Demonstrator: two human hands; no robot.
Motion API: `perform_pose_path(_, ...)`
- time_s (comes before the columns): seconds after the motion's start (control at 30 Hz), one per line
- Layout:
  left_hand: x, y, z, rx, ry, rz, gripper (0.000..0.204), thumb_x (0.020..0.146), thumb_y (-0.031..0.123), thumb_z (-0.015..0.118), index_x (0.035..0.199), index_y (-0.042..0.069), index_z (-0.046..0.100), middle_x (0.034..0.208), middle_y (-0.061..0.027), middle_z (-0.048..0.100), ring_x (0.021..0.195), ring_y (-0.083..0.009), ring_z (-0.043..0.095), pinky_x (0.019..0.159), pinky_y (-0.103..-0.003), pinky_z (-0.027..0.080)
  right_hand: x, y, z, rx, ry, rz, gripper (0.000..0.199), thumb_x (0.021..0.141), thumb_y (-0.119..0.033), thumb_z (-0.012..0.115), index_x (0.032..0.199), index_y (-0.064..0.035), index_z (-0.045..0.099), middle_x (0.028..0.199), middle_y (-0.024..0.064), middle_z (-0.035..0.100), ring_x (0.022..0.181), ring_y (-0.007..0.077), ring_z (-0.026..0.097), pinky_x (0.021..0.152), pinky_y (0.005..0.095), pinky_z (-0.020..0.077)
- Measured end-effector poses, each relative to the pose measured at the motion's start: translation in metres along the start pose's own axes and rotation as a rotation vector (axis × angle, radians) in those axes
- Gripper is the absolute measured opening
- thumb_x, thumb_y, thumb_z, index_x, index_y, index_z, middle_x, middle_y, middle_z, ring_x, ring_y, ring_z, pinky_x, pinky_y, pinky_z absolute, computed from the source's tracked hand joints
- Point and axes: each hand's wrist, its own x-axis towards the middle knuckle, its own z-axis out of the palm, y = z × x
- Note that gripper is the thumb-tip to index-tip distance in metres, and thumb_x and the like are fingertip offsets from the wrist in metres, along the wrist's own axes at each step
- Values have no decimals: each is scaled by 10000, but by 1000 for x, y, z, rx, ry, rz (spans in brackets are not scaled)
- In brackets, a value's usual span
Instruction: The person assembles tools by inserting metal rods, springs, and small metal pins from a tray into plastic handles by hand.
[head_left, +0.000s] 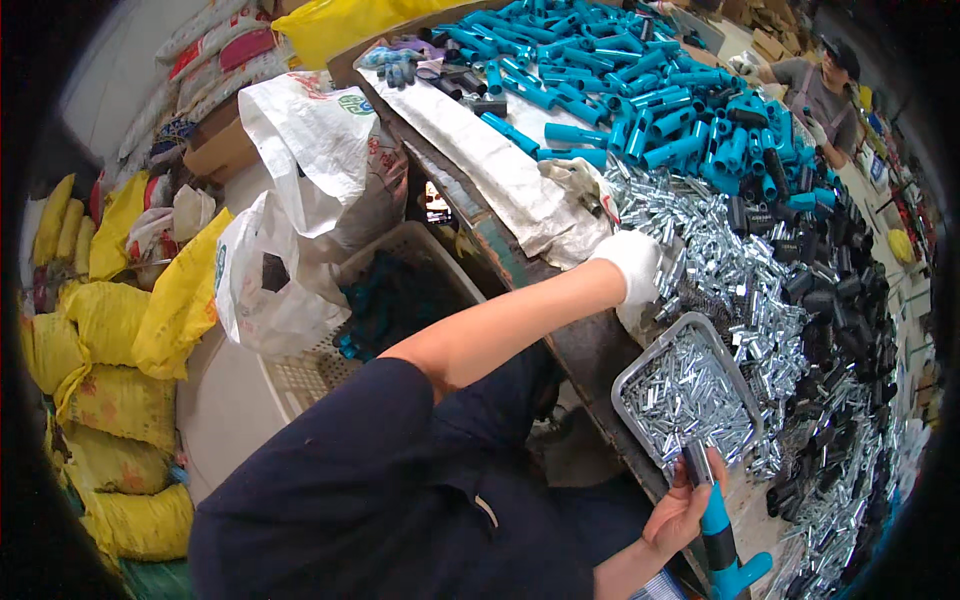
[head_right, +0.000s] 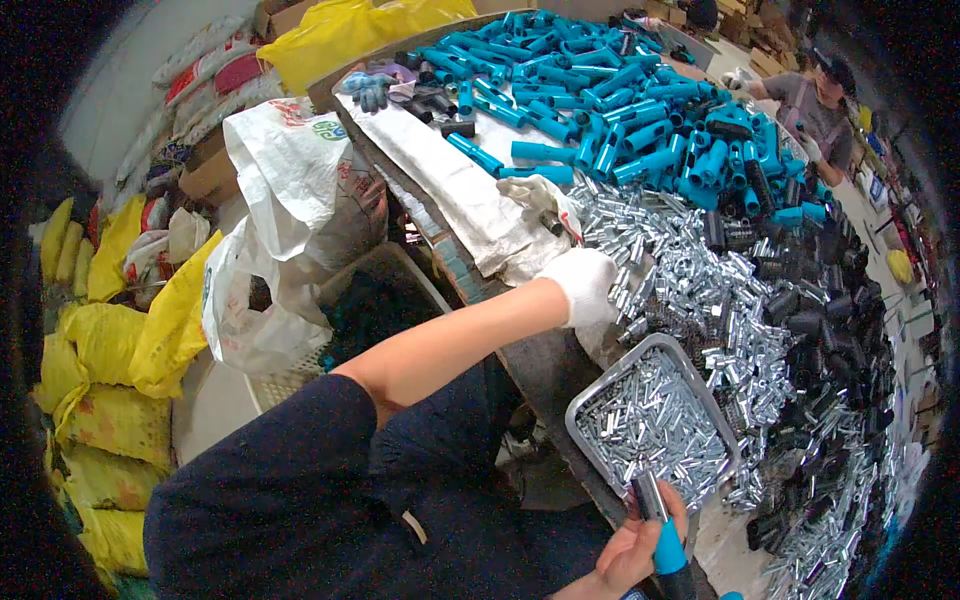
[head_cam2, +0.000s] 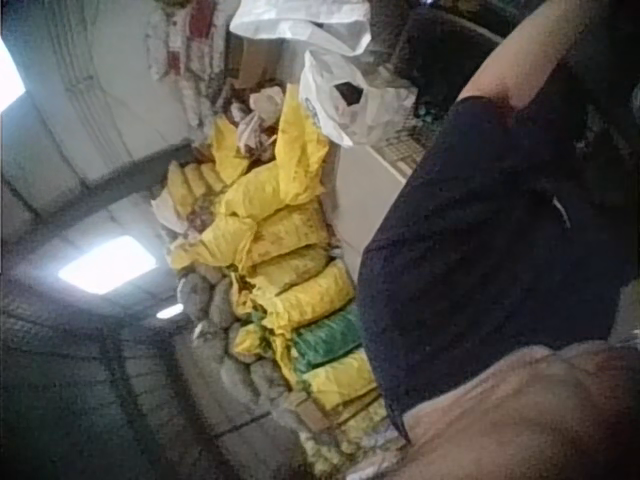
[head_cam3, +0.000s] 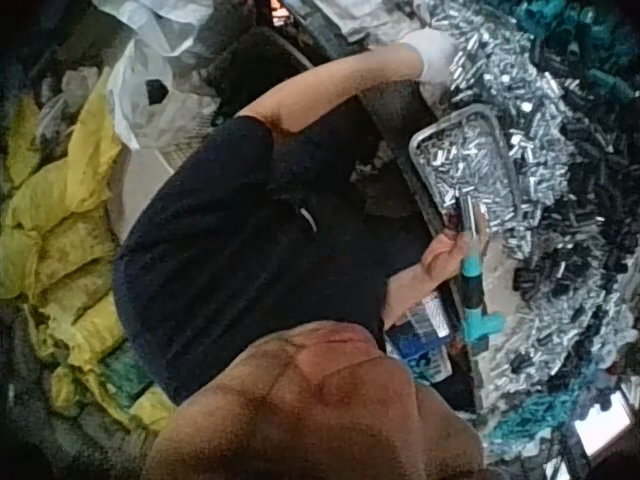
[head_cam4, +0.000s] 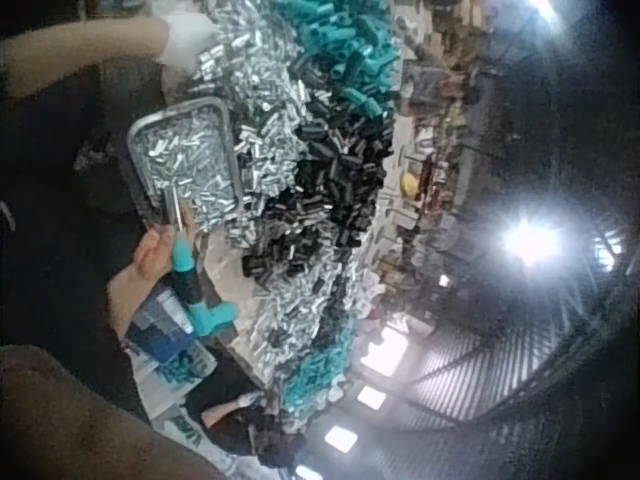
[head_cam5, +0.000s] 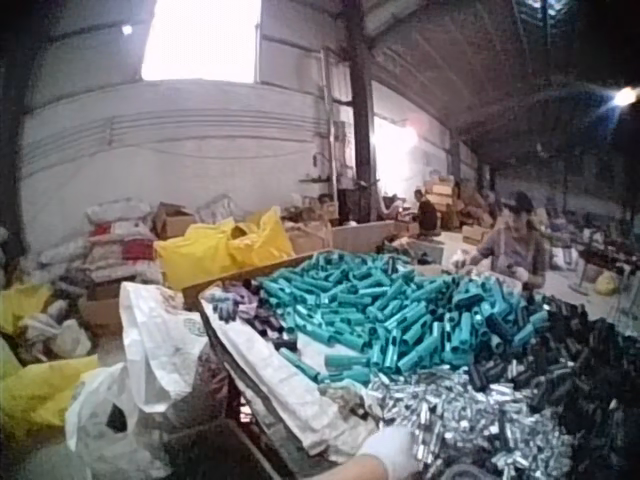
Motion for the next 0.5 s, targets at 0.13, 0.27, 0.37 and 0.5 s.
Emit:
perform_pose_path(0.13,-51,25,3,-591,25,342,395,757,249,677,1048,-3,593,865,-164,655,822,-268,659,786,-362,507,2,10,-2,-114,200,-27,420,901,-208,640,1230,25,523,1212,146,544,1038,267,592,816,386,539)
perform_pose_path(0.27,-86,55,15,-868,-349,376,354,808,183,684,1085,-3,566,995,-119,632,992,-168,593,893,-325,457,8,15,1,73,259,-16,397,870,-134,668,1204,37,539,1130,144,592,992,265,624,822,390,558)
perform_pose_path(0.37,-96,68,21,-925,-405,359,328,829,162,674,1083,-4,550,986,-114,632,985,-163,599,889,-322,463,8,12,2,123,255,-34,378,854,-88,677,1181,46,543,1099,143,600,965,259,635,821,382,566)
perform_pose_path(0.5,-97,77,19,-839,-372,410,250,870,156,644,1038,-14,573,899,-99,654,833,-156,641,778,-304,511,7,5,-5,55,173,0,386,866,-117,663,1199,30,535,1122,135,597,984,235,634,839,339,574)
